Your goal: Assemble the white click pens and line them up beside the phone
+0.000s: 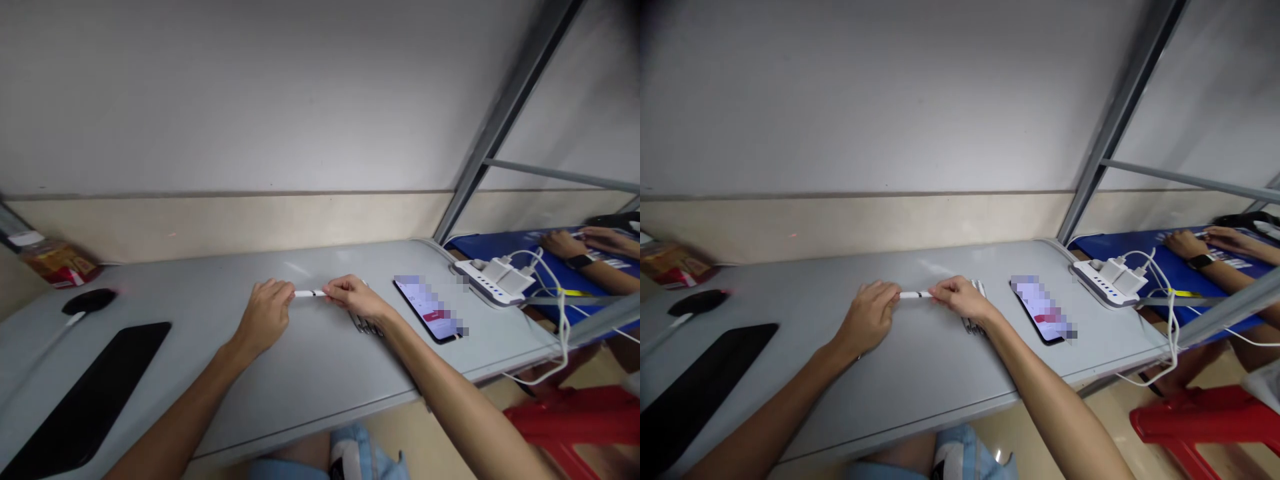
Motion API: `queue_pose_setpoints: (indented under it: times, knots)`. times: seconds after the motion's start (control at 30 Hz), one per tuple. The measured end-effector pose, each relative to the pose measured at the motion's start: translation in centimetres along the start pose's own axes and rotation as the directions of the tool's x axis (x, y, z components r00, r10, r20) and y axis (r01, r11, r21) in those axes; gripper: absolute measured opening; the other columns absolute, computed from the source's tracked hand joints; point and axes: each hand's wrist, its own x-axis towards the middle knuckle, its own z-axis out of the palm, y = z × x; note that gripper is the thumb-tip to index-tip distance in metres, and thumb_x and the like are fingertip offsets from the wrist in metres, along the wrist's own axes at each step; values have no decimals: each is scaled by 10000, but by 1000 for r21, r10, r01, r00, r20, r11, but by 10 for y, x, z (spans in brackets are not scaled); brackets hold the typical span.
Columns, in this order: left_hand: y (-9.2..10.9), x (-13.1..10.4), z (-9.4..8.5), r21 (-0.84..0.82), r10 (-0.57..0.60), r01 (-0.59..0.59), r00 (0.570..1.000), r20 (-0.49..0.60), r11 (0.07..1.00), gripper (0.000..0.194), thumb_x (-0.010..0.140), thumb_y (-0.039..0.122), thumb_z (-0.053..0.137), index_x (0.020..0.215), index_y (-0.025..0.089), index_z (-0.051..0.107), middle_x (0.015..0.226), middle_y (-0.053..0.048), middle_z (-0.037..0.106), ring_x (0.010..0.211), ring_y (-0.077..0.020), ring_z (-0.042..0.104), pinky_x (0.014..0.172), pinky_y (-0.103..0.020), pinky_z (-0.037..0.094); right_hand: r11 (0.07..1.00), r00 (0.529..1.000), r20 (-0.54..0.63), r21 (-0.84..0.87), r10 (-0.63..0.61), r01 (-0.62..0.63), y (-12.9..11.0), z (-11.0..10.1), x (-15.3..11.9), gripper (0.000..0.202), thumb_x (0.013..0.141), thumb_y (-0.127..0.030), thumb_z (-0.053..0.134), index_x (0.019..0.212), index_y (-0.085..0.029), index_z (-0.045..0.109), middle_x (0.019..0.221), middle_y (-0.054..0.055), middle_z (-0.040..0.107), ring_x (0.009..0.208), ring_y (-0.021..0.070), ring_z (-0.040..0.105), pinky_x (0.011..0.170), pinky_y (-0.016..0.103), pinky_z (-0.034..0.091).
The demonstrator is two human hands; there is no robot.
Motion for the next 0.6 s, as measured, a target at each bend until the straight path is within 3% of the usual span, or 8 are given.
queue_pose_setpoints:
  times: [0.1, 0.2, 0.27, 0.4, 0.47, 0.53, 0.6]
  knots:
    - [-4, -1, 6, -100, -69, 66, 997, -26, 993, 241, 917, 158, 340, 733, 203, 488, 699, -14, 564, 717, -185, 506, 714, -325, 351, 967, 979, -103, -205, -178, 154, 0, 4, 1, 310, 889, -436, 556, 803, -169, 689, 653, -7, 546, 619, 114, 436, 585, 240, 326]
    - [-8, 0, 12, -178, -113, 104, 993, -45, 979, 243, 939, 189, 329, 755, 207, 486, 743, -7, 583, 745, -177, 526, 740, -316, 363, 952, 948, -183, -209, -262, 223, 2, 7, 3, 272, 852, -404, 626, 984, -179, 706, 872, 32, 651, 697, 124, 504, 650, 242, 384]
    - [-10, 0, 12, -168, -114, 106, 993, -41, 980, 240, 949, 205, 330, 779, 207, 499, 770, -7, 594, 770, -179, 533, 744, -318, 354, 965, 951, -206, -170, -232, 199, 3, 7, 3, 351, 811, -417, 675, 1074, -185, 684, 907, 38, 653, 698, 124, 519, 649, 239, 398]
    - [-10, -1, 8, -123, -101, 98, 995, -22, 988, 237, 961, 230, 327, 820, 206, 516, 816, -13, 606, 810, -189, 528, 752, -328, 331, 982, 983, -152, -175, -99, 72, 6, 6, 3, 369, 919, -459, 495, 867, -149, 688, 634, -7, 558, 564, 108, 448, 566, 234, 354]
    - [-9, -2, 5, -120, -97, 97, 995, 5, 988, 252, 972, 244, 312, 833, 207, 519, 824, -11, 605, 808, -187, 522, 752, -329, 323, 975, 975, -159, -183, -152, 122, 7, 6, 4, 287, 899, -411, 536, 880, -159, 672, 719, 1, 594, 618, 110, 482, 605, 231, 375]
    - [-7, -2, 3, -122, -100, 102, 995, 22, 987, 274, 987, 274, 296, 847, 209, 522, 828, -8, 603, 813, -184, 519, 753, -329, 315, 973, 960, -202, -164, -194, 162, 8, 6, 4, 284, 817, -376, 656, 1025, -182, 647, 868, 13, 629, 721, 122, 533, 666, 231, 404]
    - [-4, -3, 3, -126, -100, 103, 994, 33, 987, 296, 999, 306, 282, 857, 210, 524, 842, -7, 603, 834, -185, 516, 761, -331, 309, 983, 970, -198, -149, -139, 111, 9, 6, 5, 309, 829, -404, 639, 1037, -175, 645, 827, 14, 628, 705, 126, 540, 661, 238, 408]
